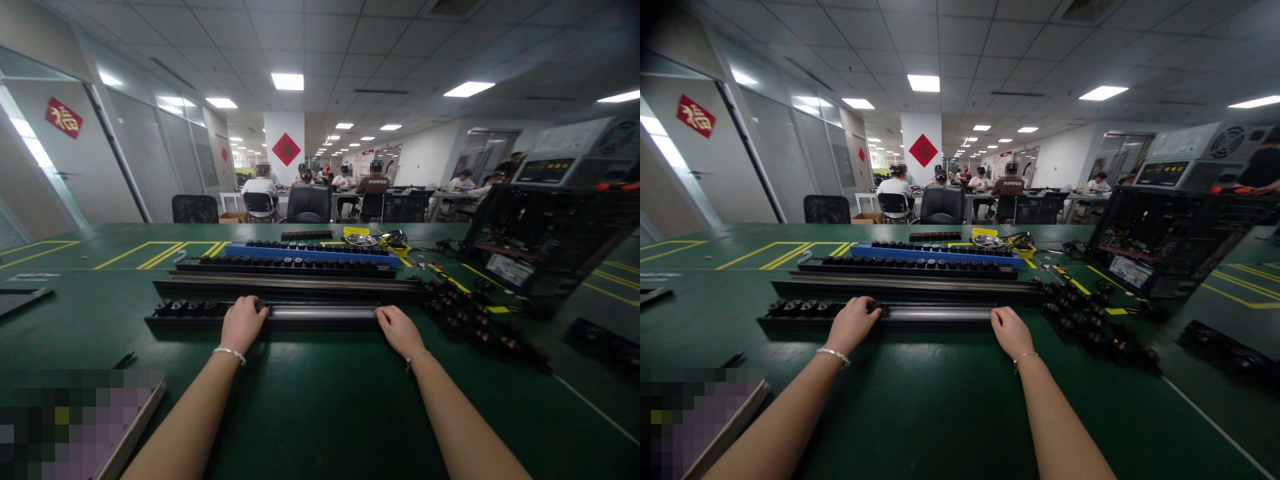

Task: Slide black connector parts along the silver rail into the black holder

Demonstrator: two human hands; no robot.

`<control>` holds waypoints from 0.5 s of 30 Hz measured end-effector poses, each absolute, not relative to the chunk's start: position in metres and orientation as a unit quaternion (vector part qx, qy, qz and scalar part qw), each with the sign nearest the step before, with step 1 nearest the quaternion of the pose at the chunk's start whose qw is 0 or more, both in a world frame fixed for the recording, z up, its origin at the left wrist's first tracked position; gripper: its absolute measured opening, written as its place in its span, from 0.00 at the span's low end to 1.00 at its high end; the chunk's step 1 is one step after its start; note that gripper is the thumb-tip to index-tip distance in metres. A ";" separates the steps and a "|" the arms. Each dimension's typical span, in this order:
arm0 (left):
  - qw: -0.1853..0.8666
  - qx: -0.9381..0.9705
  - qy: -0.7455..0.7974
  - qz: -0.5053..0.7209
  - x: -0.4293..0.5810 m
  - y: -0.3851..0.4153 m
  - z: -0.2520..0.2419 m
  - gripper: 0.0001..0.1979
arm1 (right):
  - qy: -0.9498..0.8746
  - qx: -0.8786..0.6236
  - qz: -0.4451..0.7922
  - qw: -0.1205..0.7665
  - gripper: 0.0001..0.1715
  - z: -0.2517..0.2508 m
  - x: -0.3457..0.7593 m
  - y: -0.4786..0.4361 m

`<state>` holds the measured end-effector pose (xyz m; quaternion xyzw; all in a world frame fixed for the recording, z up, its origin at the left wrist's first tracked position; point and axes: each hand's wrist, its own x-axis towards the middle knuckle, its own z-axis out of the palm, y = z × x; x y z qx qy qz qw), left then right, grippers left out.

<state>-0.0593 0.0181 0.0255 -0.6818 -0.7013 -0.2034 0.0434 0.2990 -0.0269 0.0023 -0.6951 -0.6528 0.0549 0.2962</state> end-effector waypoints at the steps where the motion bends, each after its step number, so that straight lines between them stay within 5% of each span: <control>1: 0.043 -0.682 -0.700 -0.206 -0.059 0.018 0.025 0.18 | -0.652 -0.696 0.055 0.296 0.19 0.003 0.299 -0.027; 15: 0.030 -0.684 -0.699 -0.205 -0.057 0.017 0.027 0.18 | -0.652 -0.694 0.068 0.296 0.20 0.003 0.300 -0.026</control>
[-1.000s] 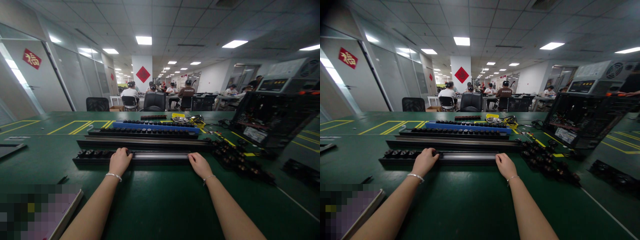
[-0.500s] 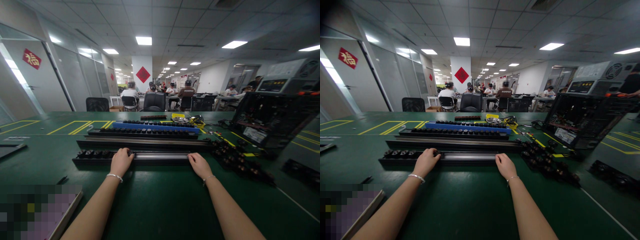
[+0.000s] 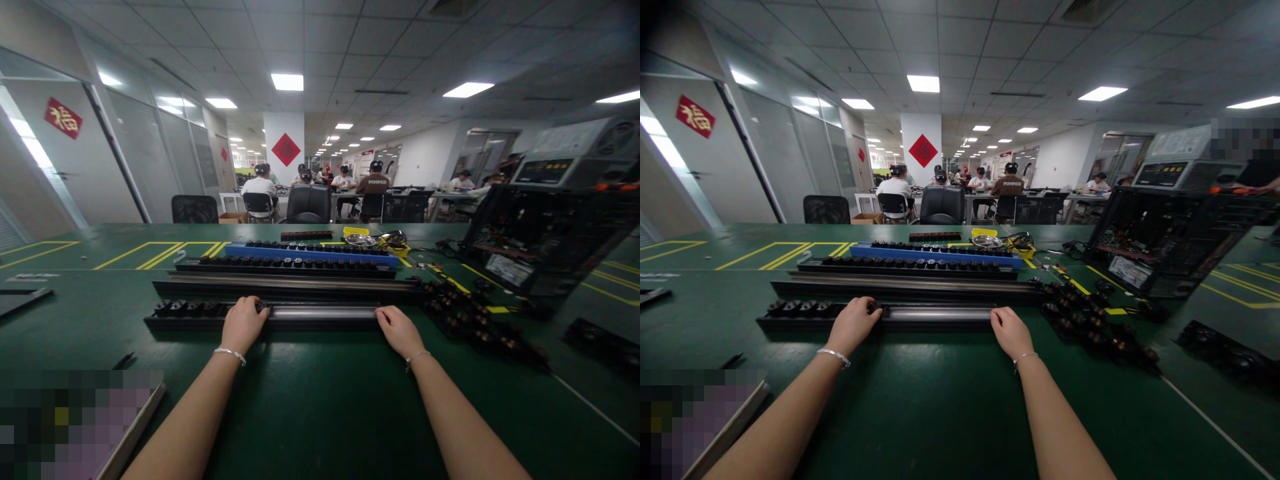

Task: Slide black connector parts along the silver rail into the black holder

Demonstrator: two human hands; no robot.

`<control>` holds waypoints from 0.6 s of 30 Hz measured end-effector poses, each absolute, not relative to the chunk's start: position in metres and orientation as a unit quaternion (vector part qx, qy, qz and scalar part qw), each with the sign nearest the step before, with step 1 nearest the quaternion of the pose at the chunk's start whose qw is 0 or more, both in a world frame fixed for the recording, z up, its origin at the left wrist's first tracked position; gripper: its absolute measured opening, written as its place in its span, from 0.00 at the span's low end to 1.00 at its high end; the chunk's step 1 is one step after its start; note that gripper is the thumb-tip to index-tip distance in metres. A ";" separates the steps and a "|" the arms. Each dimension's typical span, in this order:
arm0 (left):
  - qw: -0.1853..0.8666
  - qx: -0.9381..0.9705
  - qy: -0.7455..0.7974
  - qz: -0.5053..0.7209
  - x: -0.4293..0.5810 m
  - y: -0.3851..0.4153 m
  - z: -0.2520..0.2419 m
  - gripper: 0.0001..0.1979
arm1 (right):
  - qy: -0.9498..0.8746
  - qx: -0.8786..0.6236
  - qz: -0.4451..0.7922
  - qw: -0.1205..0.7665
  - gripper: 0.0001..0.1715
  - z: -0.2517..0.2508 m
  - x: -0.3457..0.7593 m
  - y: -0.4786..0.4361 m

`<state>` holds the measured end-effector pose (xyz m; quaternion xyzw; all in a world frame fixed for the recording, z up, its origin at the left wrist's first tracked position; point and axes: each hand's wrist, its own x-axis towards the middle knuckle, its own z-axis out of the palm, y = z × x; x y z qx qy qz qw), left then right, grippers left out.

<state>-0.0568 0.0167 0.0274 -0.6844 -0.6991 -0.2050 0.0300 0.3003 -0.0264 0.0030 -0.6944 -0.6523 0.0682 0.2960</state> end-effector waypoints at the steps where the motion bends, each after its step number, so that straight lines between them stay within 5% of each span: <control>1: 0.031 -0.685 -0.699 -0.205 -0.057 0.017 0.027 0.18 | -0.651 -0.695 0.068 0.297 0.19 0.003 0.300 -0.027; 18: 0.034 -0.686 -0.696 -0.212 -0.057 0.017 0.025 0.18 | -0.655 -0.692 0.068 0.297 0.19 0.002 0.301 -0.025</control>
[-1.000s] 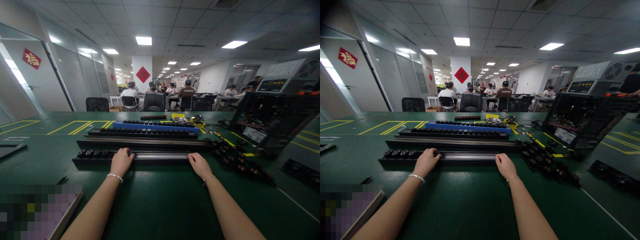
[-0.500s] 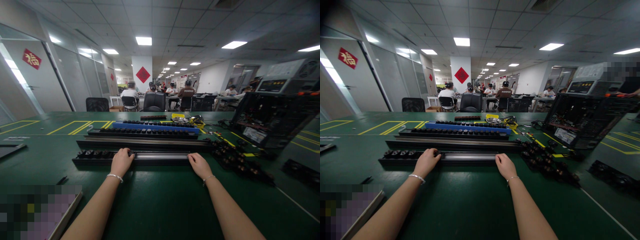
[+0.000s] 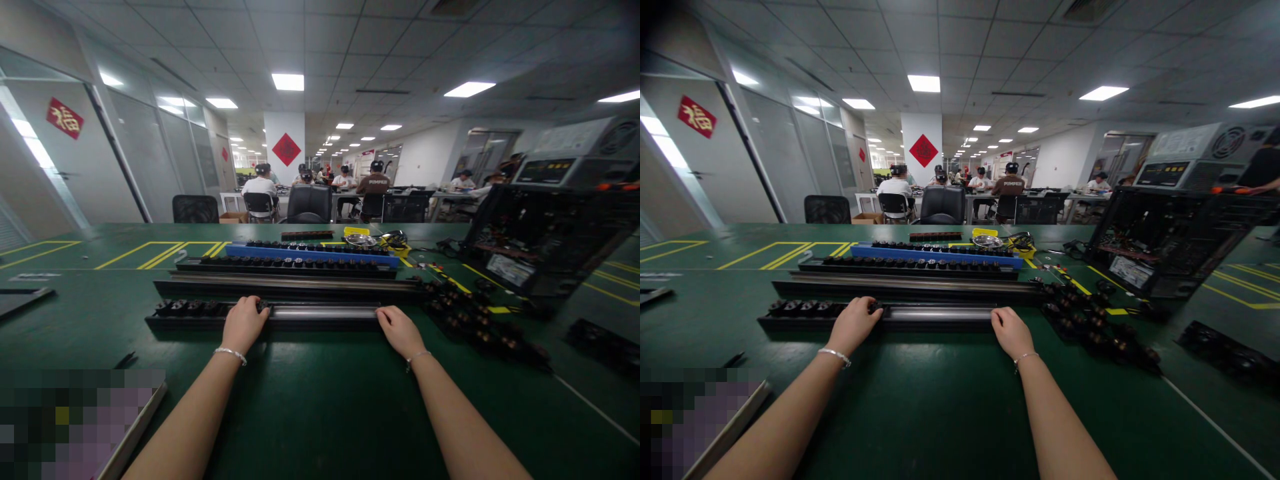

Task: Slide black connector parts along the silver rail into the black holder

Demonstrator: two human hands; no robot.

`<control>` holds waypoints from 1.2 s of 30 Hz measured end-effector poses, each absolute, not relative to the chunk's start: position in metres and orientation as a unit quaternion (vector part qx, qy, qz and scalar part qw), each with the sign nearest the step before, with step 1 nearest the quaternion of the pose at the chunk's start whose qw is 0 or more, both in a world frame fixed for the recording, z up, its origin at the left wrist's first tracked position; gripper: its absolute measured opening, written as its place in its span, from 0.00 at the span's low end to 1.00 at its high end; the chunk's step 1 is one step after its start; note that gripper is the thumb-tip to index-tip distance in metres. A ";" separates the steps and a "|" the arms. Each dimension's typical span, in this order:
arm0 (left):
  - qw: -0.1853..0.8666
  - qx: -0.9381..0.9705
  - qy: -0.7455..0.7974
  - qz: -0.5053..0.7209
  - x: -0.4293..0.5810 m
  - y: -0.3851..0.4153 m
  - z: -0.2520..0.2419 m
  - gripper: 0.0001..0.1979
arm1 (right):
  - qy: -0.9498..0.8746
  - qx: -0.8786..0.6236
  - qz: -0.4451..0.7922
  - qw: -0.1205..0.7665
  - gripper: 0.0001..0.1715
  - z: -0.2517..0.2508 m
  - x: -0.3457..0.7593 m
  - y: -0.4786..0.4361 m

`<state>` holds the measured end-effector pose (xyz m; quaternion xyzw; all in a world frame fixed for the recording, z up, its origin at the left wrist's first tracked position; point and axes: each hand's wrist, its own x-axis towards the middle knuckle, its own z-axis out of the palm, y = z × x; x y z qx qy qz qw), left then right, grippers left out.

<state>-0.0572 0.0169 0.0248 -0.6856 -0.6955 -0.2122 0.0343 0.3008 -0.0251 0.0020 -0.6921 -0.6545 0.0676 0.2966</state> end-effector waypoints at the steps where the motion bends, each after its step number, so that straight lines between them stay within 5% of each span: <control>1: 0.035 -0.686 -0.695 -0.213 -0.057 0.017 0.025 0.18 | -0.655 -0.692 0.067 0.297 0.19 0.002 0.301 -0.025; 36: -0.011 -0.686 -0.689 -0.233 -0.053 0.018 0.023 0.18 | -0.654 -0.695 0.066 0.292 0.19 0.002 0.301 -0.025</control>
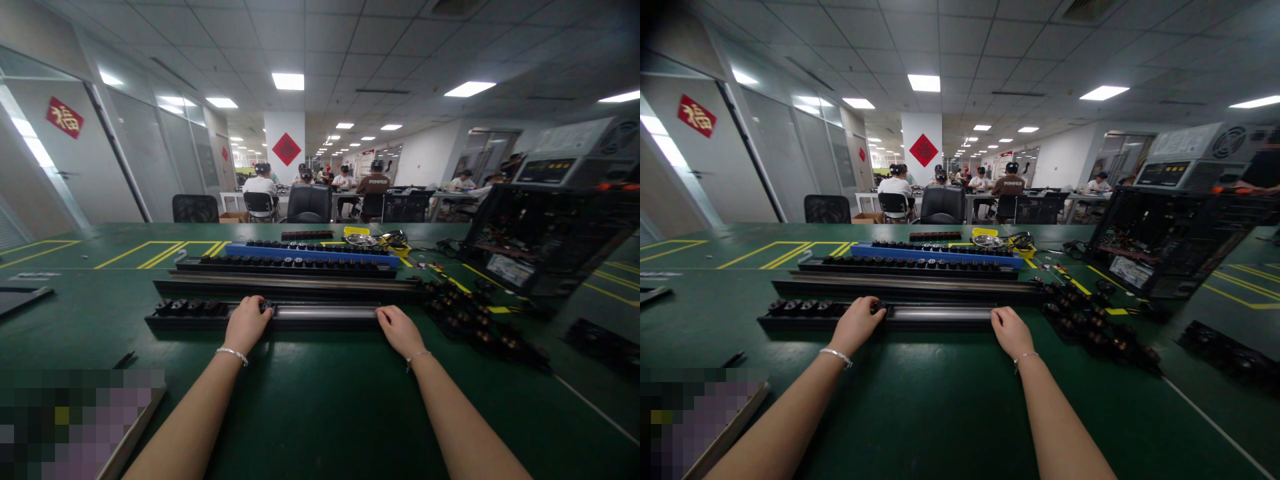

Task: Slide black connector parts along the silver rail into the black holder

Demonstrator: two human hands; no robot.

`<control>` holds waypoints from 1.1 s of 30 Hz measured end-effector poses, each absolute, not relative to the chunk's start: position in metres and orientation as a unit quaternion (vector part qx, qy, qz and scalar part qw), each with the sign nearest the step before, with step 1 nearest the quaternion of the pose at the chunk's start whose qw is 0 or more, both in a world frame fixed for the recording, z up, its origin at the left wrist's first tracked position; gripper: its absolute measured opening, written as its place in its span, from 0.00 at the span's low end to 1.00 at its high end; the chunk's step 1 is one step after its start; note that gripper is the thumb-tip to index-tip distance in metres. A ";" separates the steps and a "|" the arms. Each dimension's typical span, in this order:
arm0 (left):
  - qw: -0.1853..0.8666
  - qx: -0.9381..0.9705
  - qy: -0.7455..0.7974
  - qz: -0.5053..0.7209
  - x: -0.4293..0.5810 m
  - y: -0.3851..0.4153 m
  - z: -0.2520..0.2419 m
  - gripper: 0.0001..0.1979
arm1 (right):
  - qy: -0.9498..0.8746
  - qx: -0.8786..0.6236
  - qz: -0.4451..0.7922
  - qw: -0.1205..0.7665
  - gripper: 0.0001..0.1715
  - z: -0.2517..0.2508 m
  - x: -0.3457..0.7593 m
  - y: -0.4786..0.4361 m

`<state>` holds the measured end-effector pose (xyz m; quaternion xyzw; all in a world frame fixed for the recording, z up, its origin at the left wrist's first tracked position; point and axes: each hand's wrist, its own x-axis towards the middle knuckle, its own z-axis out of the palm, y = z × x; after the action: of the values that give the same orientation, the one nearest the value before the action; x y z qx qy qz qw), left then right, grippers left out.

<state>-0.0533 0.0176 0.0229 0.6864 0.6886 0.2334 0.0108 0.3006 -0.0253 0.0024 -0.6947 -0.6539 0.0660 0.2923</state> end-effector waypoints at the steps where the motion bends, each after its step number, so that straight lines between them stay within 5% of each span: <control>1: 0.010 0.687 0.688 0.234 -0.053 0.017 0.023 0.18 | -0.653 -0.695 0.067 0.292 0.19 0.003 0.301 -0.025; 33: 0.020 0.691 0.680 0.245 -0.053 0.019 0.022 0.17 | -0.654 -0.691 0.063 0.302 0.19 0.001 0.302 -0.024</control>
<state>-0.0529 0.0190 0.0217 0.6906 0.6801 0.2452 0.0204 0.3015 -0.0243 0.0007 -0.6906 -0.6543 0.0628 0.3018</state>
